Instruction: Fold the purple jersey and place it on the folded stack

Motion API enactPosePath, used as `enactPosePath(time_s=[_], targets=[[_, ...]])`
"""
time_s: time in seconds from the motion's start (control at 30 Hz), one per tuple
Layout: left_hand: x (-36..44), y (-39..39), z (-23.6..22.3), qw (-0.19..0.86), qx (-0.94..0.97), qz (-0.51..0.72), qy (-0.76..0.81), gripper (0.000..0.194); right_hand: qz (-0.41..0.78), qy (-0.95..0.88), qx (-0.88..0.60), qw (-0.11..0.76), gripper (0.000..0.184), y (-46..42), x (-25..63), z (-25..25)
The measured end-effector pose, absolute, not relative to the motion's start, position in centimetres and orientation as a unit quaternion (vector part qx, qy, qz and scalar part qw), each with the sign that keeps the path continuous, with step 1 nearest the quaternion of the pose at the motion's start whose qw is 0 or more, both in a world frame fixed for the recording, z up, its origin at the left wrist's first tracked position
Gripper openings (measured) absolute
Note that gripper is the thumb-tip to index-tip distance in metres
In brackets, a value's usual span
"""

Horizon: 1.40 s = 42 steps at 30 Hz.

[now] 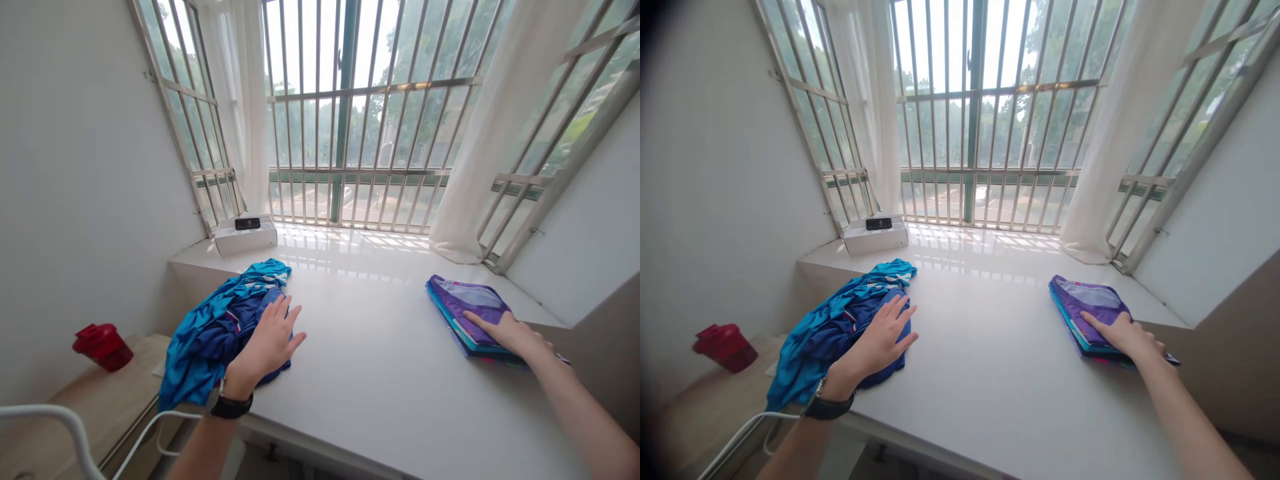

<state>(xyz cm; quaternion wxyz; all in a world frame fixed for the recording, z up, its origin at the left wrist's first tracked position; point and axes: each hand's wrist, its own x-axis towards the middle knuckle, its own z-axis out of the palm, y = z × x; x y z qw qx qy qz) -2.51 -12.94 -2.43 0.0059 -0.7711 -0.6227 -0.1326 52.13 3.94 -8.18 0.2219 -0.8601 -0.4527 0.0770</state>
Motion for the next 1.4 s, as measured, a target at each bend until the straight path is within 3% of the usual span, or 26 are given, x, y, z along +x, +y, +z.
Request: enactPosePath(time_s=[0.07, 0.17, 0.23, 0.3, 0.43, 0.5, 0.57, 0.67, 0.77, 0.83, 1.07, 1.23, 1.3, 1.4], targets=[[-6.0, -13.5, -3.3, 0.030, -0.720, -0.109, -0.684, 0.058, 0.050, -0.451, -0.848, 0.273, 0.096, 4.2, 52.6, -8.5], [-9.8, -13.9, -4.4, 0.028, -0.684, -0.089, -0.723, 0.062, 0.039, -0.452, -0.855, 0.252, 0.087, 3.9, 52.7, -8.3], [-11.1, -14.1, -4.6, 0.015, -0.682, -0.110, -0.723, 0.048, -0.018, -0.476, -0.846, 0.238, 0.084, 3.0, 51.6, -7.9], [-11.3, -14.1, -4.4, 0.017, -0.674, -0.150, -0.723, 0.029, -0.125, -0.527, -0.793, 0.279, 0.081, 1.9, 49.3, -7.2], [-8.8, -13.5, -3.5, 0.014, -0.667, -0.233, -0.707, 0.021, -0.209, -0.636, -0.625, 0.401, 0.069, 0.0, 41.6, -5.4], [-6.8, -12.8, -2.8, -0.007, -0.671, -0.276, -0.688, 0.020, -0.163, -0.696, -0.552, 0.429, 0.056, -0.9, 37.0, -4.6], [-4.5, -11.9, -2.3, -0.026, -0.674, -0.324, -0.663, 0.021, -0.042, -0.765, -0.474, 0.434, 0.043, -1.9, 32.5, -4.1], [-1.0, -10.4, -1.8, -0.079, -0.691, -0.388, -0.605, 0.020, 0.180, -0.832, -0.376, 0.365, 0.034, -3.8, 26.8, -4.9], [2.0, -8.6, -2.0, -0.163, -0.746, -0.392, -0.513, 0.021, 0.340, -0.818, -0.323, 0.332, 0.068, -5.0, 22.9, -7.0], [3.4, -7.3, -2.5, -0.212, -0.780, -0.361, -0.464, 0.022, 0.404, -0.778, -0.327, 0.351, 0.076, -4.9, 21.4, -8.8], [3.8, -3.0, -5.4, -0.282, -0.778, -0.322, -0.461, 0.024, 0.511, -0.662, -0.371, 0.403, 0.039, -2.5, 21.3, -12.1], [2.7, -3.5, -5.2, -0.338, -0.746, -0.363, -0.444, 0.026, 0.526, -0.627, -0.389, 0.424, 0.036, -2.2, 22.1, -10.9], [2.0, -4.2, -4.4, -0.332, -0.772, -0.344, -0.419, 0.037, 0.533, -0.588, -0.400, 0.458, 0.037, -2.2, 22.4, -10.0], [0.4, -5.0, -3.4, -0.297, -0.818, -0.284, -0.403, 0.071, 0.565, -0.471, -0.429, 0.524, 0.041, -2.1, 23.1, -8.7]])
